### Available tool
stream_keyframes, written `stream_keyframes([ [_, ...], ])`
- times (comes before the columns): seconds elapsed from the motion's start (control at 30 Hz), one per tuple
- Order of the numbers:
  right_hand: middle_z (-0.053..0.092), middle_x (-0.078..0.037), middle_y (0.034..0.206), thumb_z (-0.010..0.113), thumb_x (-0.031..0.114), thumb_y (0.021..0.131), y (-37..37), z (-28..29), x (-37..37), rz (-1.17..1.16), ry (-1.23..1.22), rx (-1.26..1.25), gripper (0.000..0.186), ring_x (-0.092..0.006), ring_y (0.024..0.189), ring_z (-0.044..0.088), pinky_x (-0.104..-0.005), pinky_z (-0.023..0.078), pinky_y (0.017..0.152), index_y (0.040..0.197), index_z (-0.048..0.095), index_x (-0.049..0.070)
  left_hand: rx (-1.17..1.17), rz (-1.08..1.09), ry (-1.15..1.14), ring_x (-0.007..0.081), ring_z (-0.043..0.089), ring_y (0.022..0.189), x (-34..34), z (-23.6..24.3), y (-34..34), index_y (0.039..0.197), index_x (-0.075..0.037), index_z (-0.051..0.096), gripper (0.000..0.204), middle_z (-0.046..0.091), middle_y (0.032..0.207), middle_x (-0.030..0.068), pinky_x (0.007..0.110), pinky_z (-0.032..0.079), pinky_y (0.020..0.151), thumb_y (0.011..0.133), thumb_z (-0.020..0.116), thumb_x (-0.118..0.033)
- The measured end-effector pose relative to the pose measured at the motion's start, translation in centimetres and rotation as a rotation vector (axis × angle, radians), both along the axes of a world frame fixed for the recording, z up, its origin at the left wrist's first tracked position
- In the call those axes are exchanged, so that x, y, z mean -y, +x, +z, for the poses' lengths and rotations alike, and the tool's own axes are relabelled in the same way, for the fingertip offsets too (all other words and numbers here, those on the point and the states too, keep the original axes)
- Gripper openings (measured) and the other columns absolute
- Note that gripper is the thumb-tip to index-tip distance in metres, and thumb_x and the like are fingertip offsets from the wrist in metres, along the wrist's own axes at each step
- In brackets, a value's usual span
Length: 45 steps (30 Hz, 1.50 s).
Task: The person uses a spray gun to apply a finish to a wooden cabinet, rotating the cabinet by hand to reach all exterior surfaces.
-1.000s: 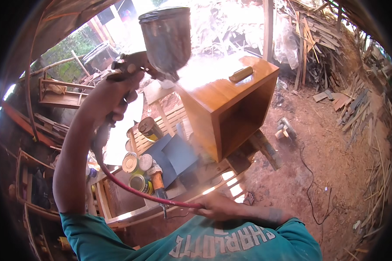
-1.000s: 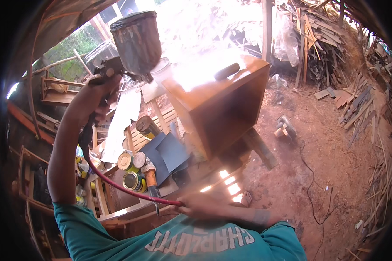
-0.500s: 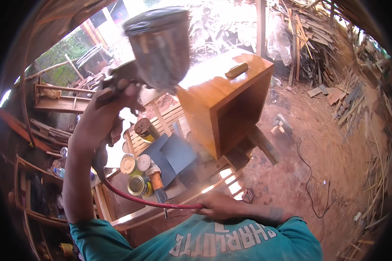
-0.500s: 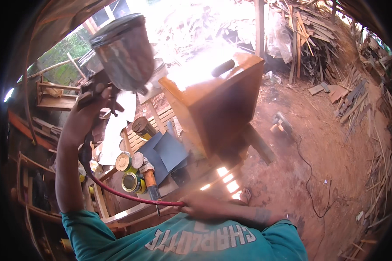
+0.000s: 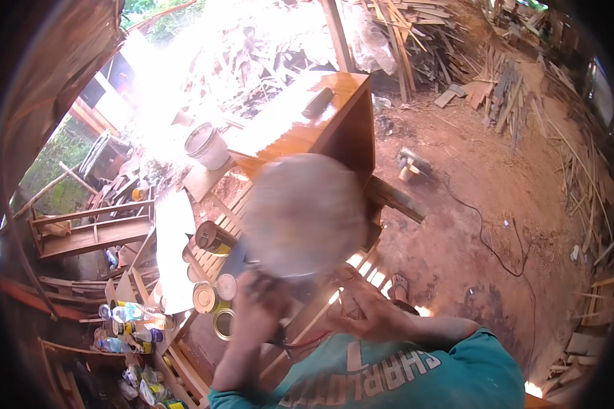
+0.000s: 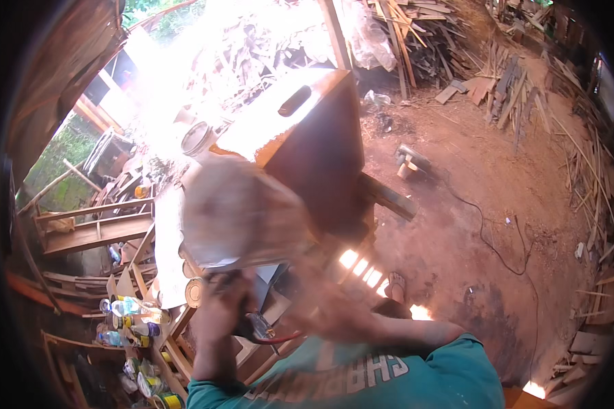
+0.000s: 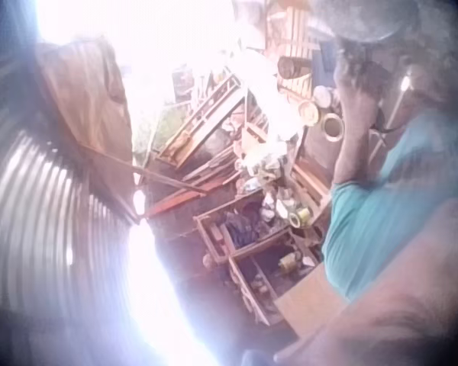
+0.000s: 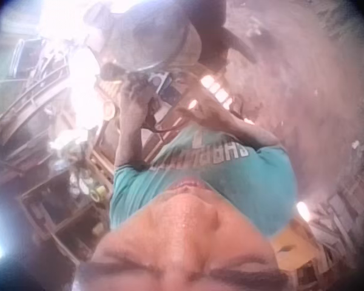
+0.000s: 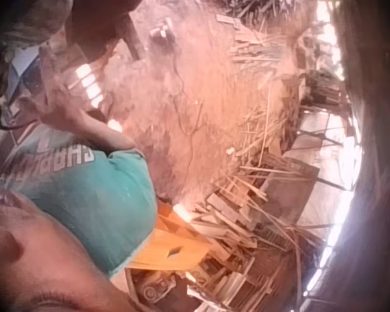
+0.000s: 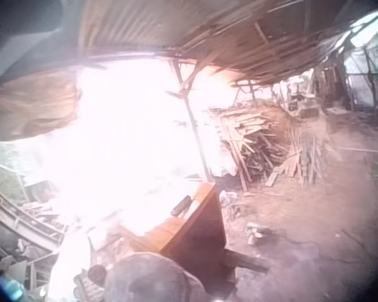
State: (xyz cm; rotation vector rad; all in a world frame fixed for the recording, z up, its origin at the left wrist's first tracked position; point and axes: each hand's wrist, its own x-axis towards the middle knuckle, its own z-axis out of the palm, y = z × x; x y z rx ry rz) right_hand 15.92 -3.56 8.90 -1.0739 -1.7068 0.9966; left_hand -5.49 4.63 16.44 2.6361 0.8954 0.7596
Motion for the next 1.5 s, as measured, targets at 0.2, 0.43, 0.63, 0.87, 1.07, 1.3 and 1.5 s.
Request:
stream_keyframes([
  [0.2, 0.042, -0.016, 0.141, 0.077, 0.020, 0.087, 3.0, 2.4, 0.4, -0.082, -0.194, -0.417, 0.095, -0.0254, 0.125, 0.049, -0.0377, 0.043, 0.104, 0.154, 0.013, 0.000, 0.827, -0.129, -1.182, 0.0155, 0.057, 0.109, 3.9, -2.5, 10.9, 0.158, -0.001, 0.019, 0.085, 0.042, 0.147, 0.0090, 0.028, 0.048, 0.090, 0.082, 0.057, 0.011],
  [0.43, 0.051, -0.014, 0.131, 0.065, 0.014, 0.094, 10.1, 2.0, -1.5, -0.276, -0.277, -0.480, 0.064, -0.0215, 0.119, 0.052, -0.0340, 0.045, 0.100, 0.147, 0.032, -0.002, 0.812, -0.211, -0.814, 0.0311, 0.028, 0.149, 4.4, -6.3, 18.9, 0.158, -0.003, 0.017, 0.091, 0.025, 0.160, 0.0188, 0.037, 0.028, 0.118, 0.079, 0.059, 0.009],
  [0.63, 0.065, -0.004, 0.087, 0.054, 0.011, 0.098, 19.9, 1.7, -2.3, -0.180, -0.507, -0.385, 0.028, -0.0096, 0.075, 0.062, -0.0262, 0.050, 0.061, 0.122, 0.058, -0.002, 0.421, 0.017, -0.537, 0.0294, 0.048, 0.136, 2.6, -4.4, 18.7, 0.147, -0.002, 0.043, 0.063, 0.039, 0.154, 0.0180, 0.036, 0.040, 0.109, 0.088, 0.064, -0.006],
  [0.87, 0.066, -0.007, 0.089, 0.059, 0.002, 0.096, 19.7, 5.5, -6.0, 0.258, -0.287, -0.437, 0.034, -0.0114, 0.080, 0.060, -0.0279, 0.048, 0.069, 0.129, 0.055, -0.002, 0.616, 0.477, -0.710, 0.0223, 0.066, 0.091, 4.8, -23.2, 18.4, 0.114, 0.000, 0.067, 0.026, 0.070, 0.102, 0.0130, 0.036, 0.052, 0.079, 0.091, 0.064, -0.012],
  [1.07, 0.065, -0.010, 0.087, 0.064, 0.018, 0.097, 21.3, 4.4, -9.5, -0.013, -0.052, -0.177, 0.027, -0.0146, 0.079, 0.060, -0.0332, 0.048, 0.068, 0.116, 0.064, 0.000, 0.104, 0.412, -0.755, 0.0201, 0.061, 0.072, 12.0, -35.3, 16.6, 0.091, -0.001, 0.069, 0.011, 0.066, 0.080, 0.0121, 0.037, 0.049, 0.067, 0.091, 0.059, -0.007],
  [1.3, 0.058, -0.005, 0.074, 0.057, 0.031, 0.101, 28.1, 4.6, -14.9, -0.529, -0.147, -0.114, 0.032, -0.0128, 0.065, 0.054, -0.0341, 0.044, 0.059, 0.094, 0.063, 0.001, -0.278, 0.621, -1.042, 0.0206, 0.070, 0.076, 18.8, -37.0, 10.5, 0.099, 0.001, 0.074, 0.025, 0.070, 0.083, 0.0161, 0.037, 0.054, 0.069, 0.089, 0.064, -0.020],
  [1.5, 0.060, -0.006, 0.077, 0.058, 0.024, 0.101, 26.8, 3.5, -14.0, -0.537, -0.040, -0.119, 0.026, -0.0136, 0.069, 0.056, -0.0336, 0.046, 0.062, 0.107, 0.066, 0.000, 0.048, 1.075, -1.383, 0.0217, 0.070, 0.064, 20.1, -43.9, 1.3, 0.107, 0.000, 0.074, 0.033, 0.073, 0.086, 0.0139, 0.036, 0.057, 0.062, 0.088, 0.066, -0.025],
])
